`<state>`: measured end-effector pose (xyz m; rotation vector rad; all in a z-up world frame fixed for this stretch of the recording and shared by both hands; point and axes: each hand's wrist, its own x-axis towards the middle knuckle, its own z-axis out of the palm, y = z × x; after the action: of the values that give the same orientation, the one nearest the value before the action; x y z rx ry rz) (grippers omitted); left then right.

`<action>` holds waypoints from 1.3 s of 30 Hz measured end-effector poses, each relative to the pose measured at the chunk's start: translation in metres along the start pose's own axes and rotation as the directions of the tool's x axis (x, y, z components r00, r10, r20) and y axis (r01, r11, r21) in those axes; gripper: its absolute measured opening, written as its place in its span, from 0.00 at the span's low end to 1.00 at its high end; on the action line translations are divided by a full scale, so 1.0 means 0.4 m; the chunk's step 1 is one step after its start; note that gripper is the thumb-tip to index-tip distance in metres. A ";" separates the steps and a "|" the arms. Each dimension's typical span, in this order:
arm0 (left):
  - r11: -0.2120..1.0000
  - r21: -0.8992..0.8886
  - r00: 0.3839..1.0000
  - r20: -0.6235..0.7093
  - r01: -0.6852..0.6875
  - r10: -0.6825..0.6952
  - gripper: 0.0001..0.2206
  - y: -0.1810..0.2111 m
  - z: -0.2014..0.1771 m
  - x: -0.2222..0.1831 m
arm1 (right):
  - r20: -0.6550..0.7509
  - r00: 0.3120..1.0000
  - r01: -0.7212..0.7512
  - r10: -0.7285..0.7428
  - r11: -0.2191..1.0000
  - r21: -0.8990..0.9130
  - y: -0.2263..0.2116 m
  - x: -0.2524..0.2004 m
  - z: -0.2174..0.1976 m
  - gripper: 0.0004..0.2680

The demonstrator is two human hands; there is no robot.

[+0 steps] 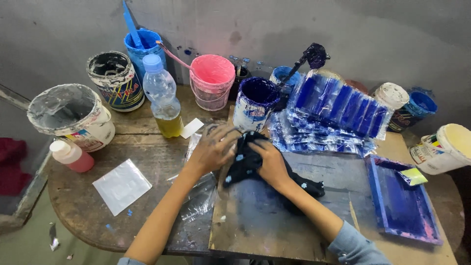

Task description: Manual screen printing or stamping process on small plastic bags using blue ink

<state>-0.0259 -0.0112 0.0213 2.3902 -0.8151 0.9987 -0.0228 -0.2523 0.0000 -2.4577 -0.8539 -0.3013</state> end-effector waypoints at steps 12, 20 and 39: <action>0.991 -0.105 0.937 0.346 0.084 -0.043 0.18 0.023 -0.014 -0.002 | -0.039 0.997 -0.078 0.069 0.936 -0.344 -0.071 -0.033 -0.014 0.32; 0.981 -0.185 0.914 0.385 -0.064 0.132 0.16 0.006 0.049 -0.032 | 0.205 0.976 0.020 0.072 0.909 -0.416 -0.195 -0.142 -0.068 0.34; 0.921 -0.222 0.836 0.522 0.321 -0.166 0.24 0.046 0.028 -0.032 | 0.026 0.932 -0.346 0.361 0.911 -0.226 -0.100 0.018 0.002 0.19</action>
<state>-0.0399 -0.0266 0.0073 2.4164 -0.7309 0.1288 -0.0424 -0.2216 0.0179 -2.7804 -0.3998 -0.1878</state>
